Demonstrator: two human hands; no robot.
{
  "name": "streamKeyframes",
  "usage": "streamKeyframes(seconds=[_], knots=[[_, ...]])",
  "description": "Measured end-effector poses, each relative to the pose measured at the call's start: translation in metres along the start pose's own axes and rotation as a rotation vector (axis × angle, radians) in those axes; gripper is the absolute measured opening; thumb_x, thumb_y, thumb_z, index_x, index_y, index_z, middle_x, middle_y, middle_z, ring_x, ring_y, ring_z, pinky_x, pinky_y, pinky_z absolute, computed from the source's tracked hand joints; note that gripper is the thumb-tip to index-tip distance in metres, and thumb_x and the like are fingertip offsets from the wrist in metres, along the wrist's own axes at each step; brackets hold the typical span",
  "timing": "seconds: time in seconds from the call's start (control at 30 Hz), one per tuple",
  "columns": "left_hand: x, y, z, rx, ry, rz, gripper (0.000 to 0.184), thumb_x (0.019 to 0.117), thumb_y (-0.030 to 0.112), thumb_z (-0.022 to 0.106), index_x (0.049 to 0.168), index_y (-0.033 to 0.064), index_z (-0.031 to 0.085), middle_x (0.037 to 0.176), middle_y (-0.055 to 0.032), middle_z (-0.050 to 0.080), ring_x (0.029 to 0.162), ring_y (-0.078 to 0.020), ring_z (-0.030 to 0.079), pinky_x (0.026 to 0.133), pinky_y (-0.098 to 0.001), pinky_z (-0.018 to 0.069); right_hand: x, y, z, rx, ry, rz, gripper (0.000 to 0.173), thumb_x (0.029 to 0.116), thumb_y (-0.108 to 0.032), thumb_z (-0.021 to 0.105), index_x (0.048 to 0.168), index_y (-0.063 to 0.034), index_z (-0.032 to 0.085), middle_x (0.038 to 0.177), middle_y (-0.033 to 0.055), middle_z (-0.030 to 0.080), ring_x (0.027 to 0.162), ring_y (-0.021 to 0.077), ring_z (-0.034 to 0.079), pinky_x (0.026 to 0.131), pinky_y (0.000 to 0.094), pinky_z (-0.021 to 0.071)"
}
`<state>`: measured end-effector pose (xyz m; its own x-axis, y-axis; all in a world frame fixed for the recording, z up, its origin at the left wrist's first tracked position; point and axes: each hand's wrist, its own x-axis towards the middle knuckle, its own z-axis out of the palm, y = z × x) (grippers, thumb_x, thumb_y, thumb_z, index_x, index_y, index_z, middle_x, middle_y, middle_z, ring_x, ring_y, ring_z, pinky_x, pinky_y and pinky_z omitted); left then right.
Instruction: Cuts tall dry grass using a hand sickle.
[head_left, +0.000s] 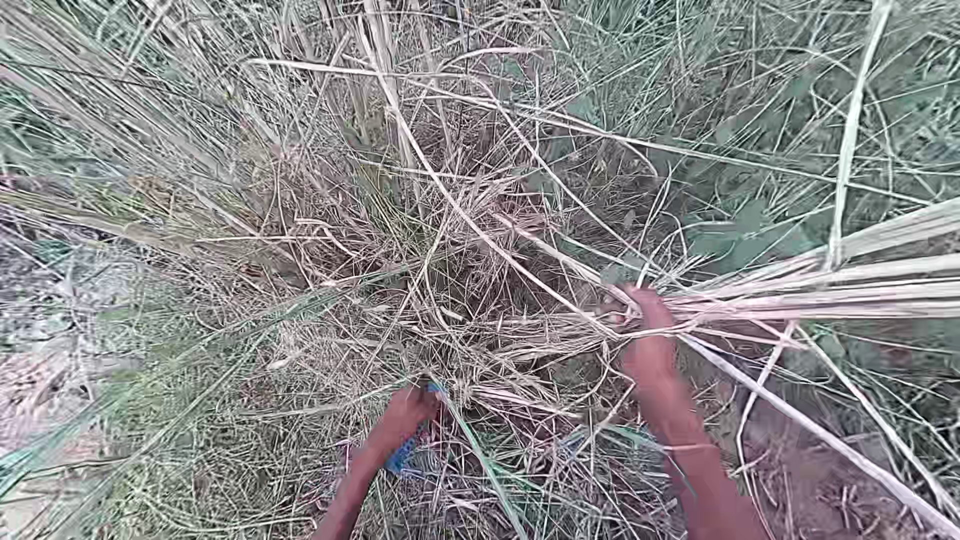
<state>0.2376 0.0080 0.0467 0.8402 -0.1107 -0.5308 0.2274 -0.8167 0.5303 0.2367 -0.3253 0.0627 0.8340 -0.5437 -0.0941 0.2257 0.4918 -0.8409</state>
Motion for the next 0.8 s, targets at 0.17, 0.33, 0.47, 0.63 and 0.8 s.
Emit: streamKeyframes(seconds=[0.17, 0.33, 0.47, 0.63, 0.8], knots=[[0.013, 0.012, 0.01, 0.083, -0.159, -0.04, 0.036, 0.11, 0.015, 0.036, 0.134, -0.0098, 0.047, 0.094, -0.0188, 0.062, 0.072, -0.0229, 0.065, 0.074, -0.042, 0.0565, -0.015, 0.001, 0.012, -0.249, -0.074, -0.218, 0.022, 0.0966, -0.005, 0.042, 0.095, -0.0039, 0.064, 0.079, -0.0044, 0.073, 0.08, 0.0032, 0.071, 0.084, 0.0231, 0.0575], [0.05, 0.033, -0.031, 0.273, -0.065, -0.065, 0.03, 0.1024, 0.009, 0.056, 0.127, -0.0087, 0.054, 0.087, -0.0153, 0.061, 0.065, -0.018, 0.059, 0.065, -0.037, 0.0541, 0.018, 0.007, 0.077, -0.202, -0.157, -0.28, 0.015, 0.1013, -0.011, 0.047, 0.097, -0.0129, 0.061, 0.077, -0.0101, 0.067, 0.07, -0.0021, 0.065, 0.067, 0.0173, 0.0541], [0.048, 0.05, -0.03, 0.388, -0.034, -0.152, 0.034, 0.101, 0.01, 0.06, 0.128, -0.0103, 0.056, 0.107, -0.0262, 0.064, 0.089, -0.033, 0.064, 0.085, -0.0524, 0.0518, 0.059, 0.011, 0.131, -0.117, -0.085, -0.282, 0.012, 0.0982, -0.006, 0.056, 0.087, -0.0077, 0.059, 0.065, -0.0065, 0.058, 0.054, 0.0008, 0.056, 0.055, 0.0201, 0.0534], [0.012, 0.024, 0.028, 0.115, -0.006, -0.108, 0.037, 0.0938, 0.004, 0.062, 0.127, -0.0106, 0.054, 0.099, -0.0217, 0.064, 0.08, -0.0261, 0.067, 0.078, -0.044, 0.057, 0.07, -0.004, 0.14, -0.404, -0.12, -0.073, 0.02, 0.099, -0.023, 0.062, 0.1, -0.0027, 0.064, 0.073, 0.0025, 0.061, 0.063, 0.0125, 0.058, 0.066, 0.0382, 0.0512], [-0.013, 0.039, 0.077, -0.044, 0.115, -0.197, 0.031, 0.0939, 0.001, 0.064, 0.121, -0.0128, 0.057, 0.097, -0.0241, 0.065, 0.082, -0.0293, 0.066, 0.08, -0.046, 0.055, 0.047, -0.013, 0.082, -0.233, -0.259, -0.047, 0.013, 0.1072, -0.022, 0.049, 0.101, -0.0123, 0.055, 0.06, -0.0079, 0.047, 0.047, 0.0011, 0.044, 0.049, 0.018, 0.0435]])
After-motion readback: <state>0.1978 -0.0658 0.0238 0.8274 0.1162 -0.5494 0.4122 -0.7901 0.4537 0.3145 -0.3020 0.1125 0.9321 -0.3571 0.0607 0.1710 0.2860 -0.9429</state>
